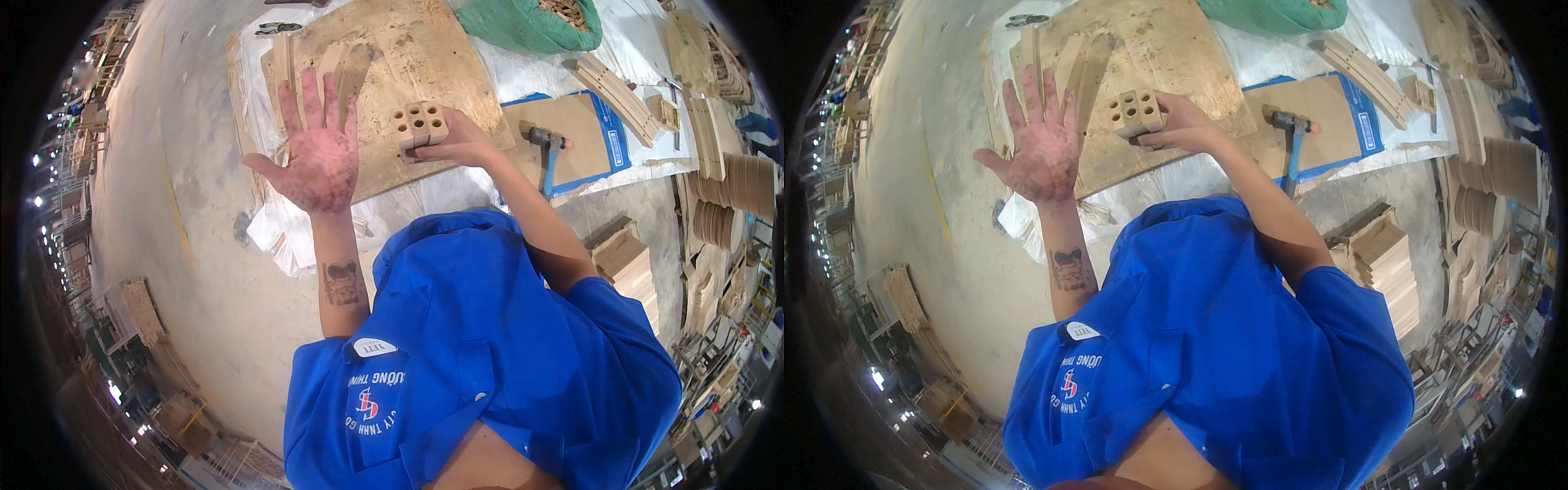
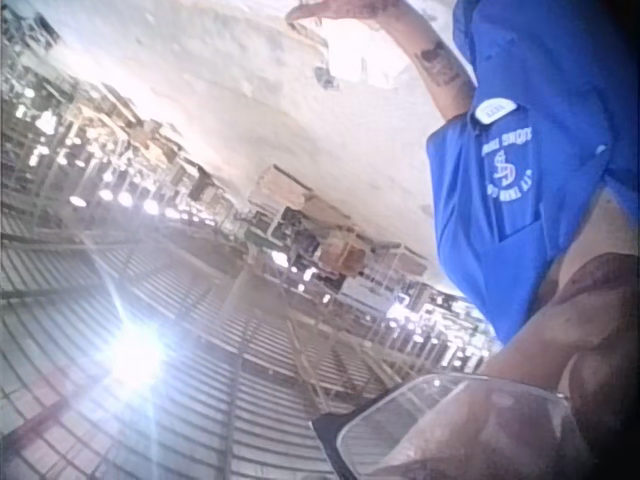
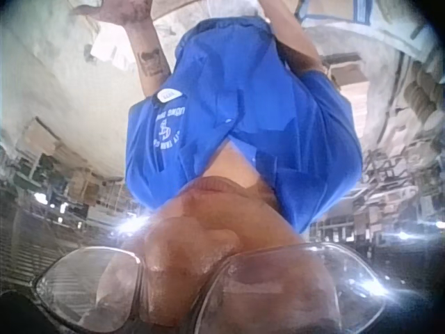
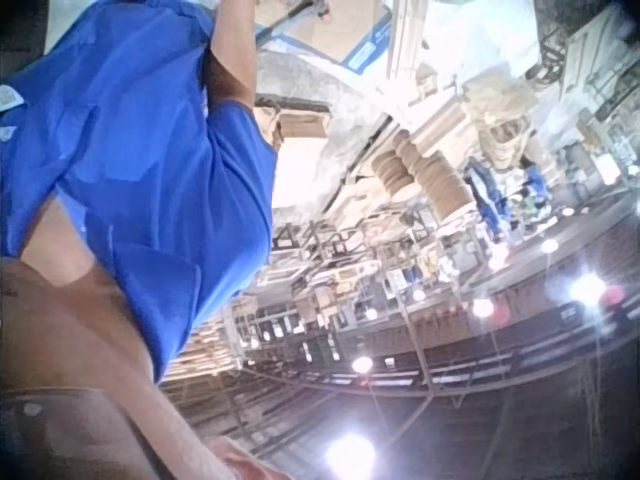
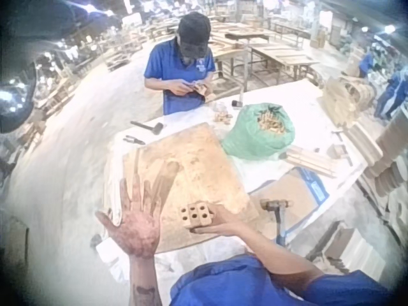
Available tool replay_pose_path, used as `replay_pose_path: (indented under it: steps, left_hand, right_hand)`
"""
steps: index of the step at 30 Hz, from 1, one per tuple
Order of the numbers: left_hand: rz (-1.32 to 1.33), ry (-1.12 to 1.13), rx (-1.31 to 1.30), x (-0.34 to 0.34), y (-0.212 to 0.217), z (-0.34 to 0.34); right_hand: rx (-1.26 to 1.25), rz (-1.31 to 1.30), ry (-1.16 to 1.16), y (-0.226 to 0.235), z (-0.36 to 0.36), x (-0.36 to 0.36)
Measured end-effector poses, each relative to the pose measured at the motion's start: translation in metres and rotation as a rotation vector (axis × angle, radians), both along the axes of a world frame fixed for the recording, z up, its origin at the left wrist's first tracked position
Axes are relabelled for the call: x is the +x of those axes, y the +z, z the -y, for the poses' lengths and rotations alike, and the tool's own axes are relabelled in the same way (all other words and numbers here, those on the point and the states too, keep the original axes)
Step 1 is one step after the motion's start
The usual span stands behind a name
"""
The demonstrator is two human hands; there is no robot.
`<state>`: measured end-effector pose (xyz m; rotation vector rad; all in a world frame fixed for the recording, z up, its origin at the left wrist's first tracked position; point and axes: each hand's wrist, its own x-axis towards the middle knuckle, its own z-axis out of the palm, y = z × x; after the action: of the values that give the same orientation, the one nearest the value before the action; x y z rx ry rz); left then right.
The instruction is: The person assembles small wooden dowels into a perforated wooden block using a hammer. They repeatedly insert dowels, tap them flush, and occasionally remove them to reinsert. The work occurs at a table in a workshop with other workers visible in the background.
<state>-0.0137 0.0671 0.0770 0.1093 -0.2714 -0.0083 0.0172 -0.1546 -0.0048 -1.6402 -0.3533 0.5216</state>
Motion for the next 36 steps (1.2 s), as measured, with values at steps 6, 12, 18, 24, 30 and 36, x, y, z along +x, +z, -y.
replay_pose_path:
  steps: [6, 12, 18, 24, 30, 36]
  left_hand:
    - [-0.016, 0.041, 0.041, -0.009, 0.004, 0.008]
    - [-0.157, 0.259, 0.450, -0.006, 0.014, 0.020]
    - [-0.481, 0.440, 0.664, -0.006, 0.005, 0.016]
    - [-0.471, 0.353, 0.848, -0.012, -0.001, 0.018]
    - [-0.350, 0.573, 1.497, -0.014, -0.030, 0.014]
    - [-0.294, 0.512, 1.363, -0.016, -0.051, 0.015]
  right_hand:
    - [-0.024, -0.006, -0.001, 0.005, 0.002, -0.003]
    - [-0.089, 0.076, 0.004, 0.007, 0.008, -0.005]
    - [-0.040, 0.051, -0.041, 0.010, 0.012, -0.008]
    - [0.056, -0.065, -0.043, 0.009, 0.014, -0.007]
    - [0.074, -0.049, -0.025, 0.002, 0.011, -0.008]
    - [-0.046, 0.050, -0.013, 0.010, 0.005, -0.008]
